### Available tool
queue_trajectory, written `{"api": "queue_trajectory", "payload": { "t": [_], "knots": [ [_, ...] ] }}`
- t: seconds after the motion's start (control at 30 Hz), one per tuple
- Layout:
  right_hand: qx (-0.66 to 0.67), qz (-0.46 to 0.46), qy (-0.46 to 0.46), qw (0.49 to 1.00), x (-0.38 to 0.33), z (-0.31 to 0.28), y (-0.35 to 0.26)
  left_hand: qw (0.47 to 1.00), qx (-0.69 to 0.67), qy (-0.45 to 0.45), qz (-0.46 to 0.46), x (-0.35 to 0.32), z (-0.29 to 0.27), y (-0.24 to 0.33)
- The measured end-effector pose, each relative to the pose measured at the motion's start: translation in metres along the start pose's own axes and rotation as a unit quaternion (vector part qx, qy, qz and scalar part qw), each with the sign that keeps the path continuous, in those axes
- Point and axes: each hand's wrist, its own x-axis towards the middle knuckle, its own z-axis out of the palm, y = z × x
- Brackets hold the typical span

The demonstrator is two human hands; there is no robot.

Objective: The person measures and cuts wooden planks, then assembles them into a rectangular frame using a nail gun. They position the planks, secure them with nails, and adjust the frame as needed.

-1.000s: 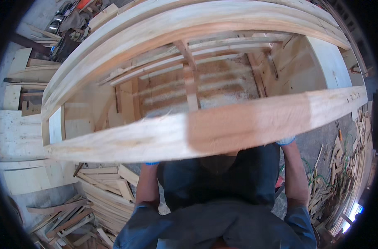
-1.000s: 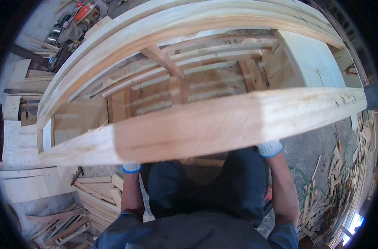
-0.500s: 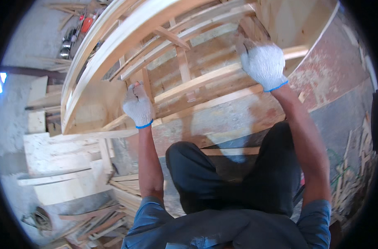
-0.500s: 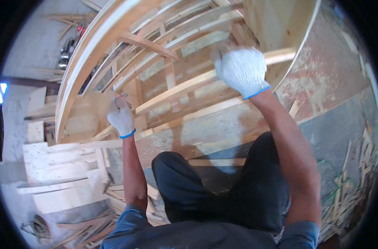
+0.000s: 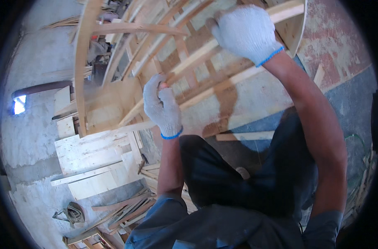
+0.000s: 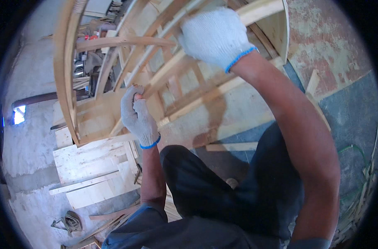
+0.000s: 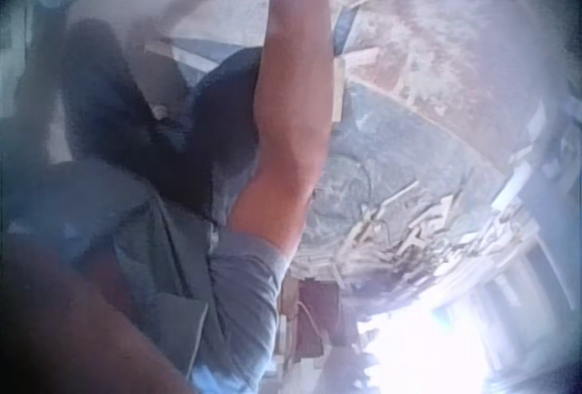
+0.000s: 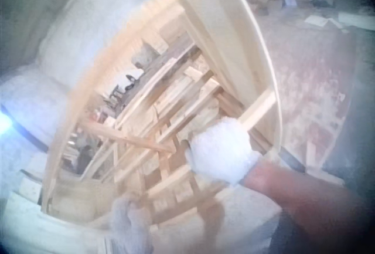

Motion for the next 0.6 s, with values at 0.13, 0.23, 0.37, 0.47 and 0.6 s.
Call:
{"api": "queue_trajectory", "payload": {
  "t": [0.13,0.23,0.37,0.47,0.6],
  "knots": [
    [-0.045,-0.057,-0.041,0.997,-0.002,-0.007,0.017,0.975,-0.05,-0.208,0.053,-0.051,0.019,0.057],
    [-0.064,0.019,-0.127,0.99,0.007,-0.024,0.009,0.867,-0.026,-0.498,-0.002,-0.089,0.054,0.066],
    [-0.055,-0.002,-0.021,0.998,0.003,-0.009,0.016,0.742,0.083,-0.658,0.099,-0.163,0.114,0.063],
    [-0.007,-0.01,-0.001,1.0,-0.002,-0.014,0.009,0.698,0.135,-0.668,0.22,-0.221,0.141,0.077],
    [-0.074,0.041,-0.066,0.994,0.01,-0.014,0.004,0.744,0.164,-0.582,0.284,-0.296,0.169,0.063]
  ]
}}
